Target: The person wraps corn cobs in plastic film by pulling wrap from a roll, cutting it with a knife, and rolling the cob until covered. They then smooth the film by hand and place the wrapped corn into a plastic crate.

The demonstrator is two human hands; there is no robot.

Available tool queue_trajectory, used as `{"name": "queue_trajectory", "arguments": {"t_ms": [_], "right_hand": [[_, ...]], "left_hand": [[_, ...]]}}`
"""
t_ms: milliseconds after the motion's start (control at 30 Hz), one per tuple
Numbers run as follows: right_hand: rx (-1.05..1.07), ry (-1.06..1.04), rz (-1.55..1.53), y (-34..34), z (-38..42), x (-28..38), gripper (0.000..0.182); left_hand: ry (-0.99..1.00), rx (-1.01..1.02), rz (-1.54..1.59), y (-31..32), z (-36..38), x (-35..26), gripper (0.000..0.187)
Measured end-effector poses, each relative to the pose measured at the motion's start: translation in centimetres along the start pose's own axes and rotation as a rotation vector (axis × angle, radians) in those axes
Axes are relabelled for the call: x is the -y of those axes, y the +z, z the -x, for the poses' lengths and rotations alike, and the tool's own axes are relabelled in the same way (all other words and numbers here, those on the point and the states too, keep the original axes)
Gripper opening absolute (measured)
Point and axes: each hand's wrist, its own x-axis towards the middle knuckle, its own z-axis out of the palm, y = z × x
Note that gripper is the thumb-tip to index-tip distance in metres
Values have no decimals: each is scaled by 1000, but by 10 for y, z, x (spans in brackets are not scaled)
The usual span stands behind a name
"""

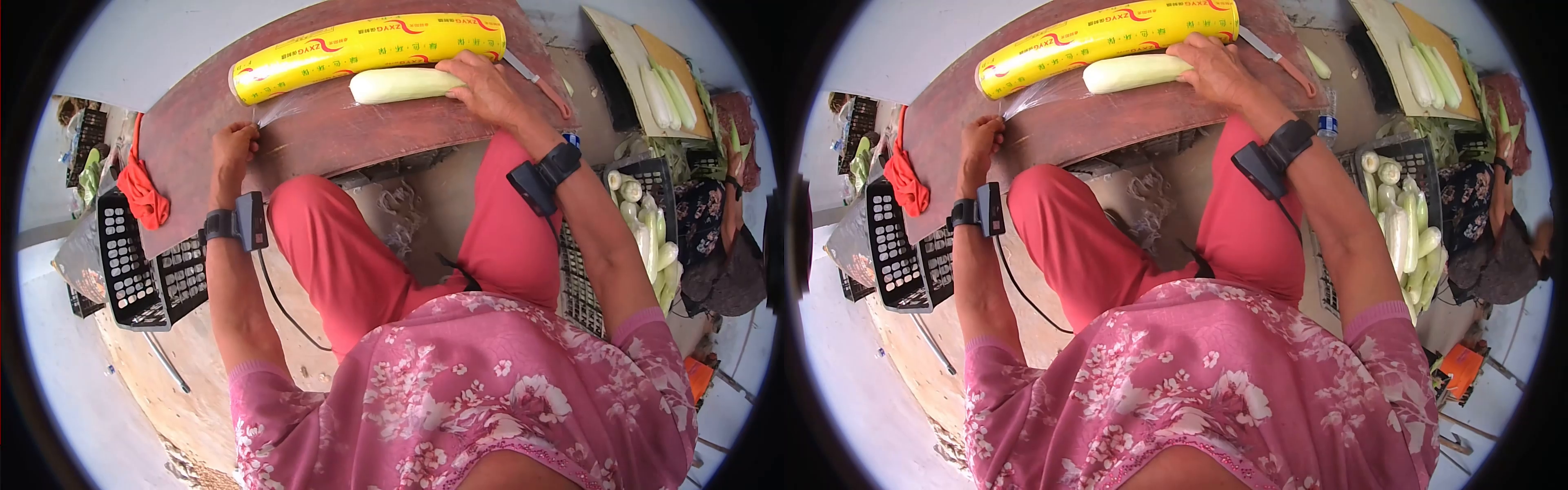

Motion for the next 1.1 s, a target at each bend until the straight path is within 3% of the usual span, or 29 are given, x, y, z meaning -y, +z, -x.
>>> {"name": "queue_trajectory", "arguments": {"t_ms": [300, 400, 500, 700, 800, 900, 1100], "right_hand": [[68, -107, -146, -15, -3, -9, 35], [76, -65, -318, -16, -4, -9, 36], [93, -69, -220, -21, -3, -7, 38], [-106, -192, 180, -16, 12, 8, 48], [-176, -308, 250, -17, 13, 12, 45], [-9, -346, 222, -24, 13, 14, 29], [127, -391, 303, -2, 9, 6, 7]], "left_hand": [[-15, 41, 101, -4, -3, 4, 9], [-23, 55, 118, -4, -4, 5, 6], [-32, 82, 100, -7, -6, 7, 8], [-32, 88, 104, -7, -6, 8, 12], [-36, 101, 102, -8, -4, 7, 12], [-35, 102, 92, -9, -3, 6, 12], [-27, 120, 112, -10, -7, 8, 10]]}}
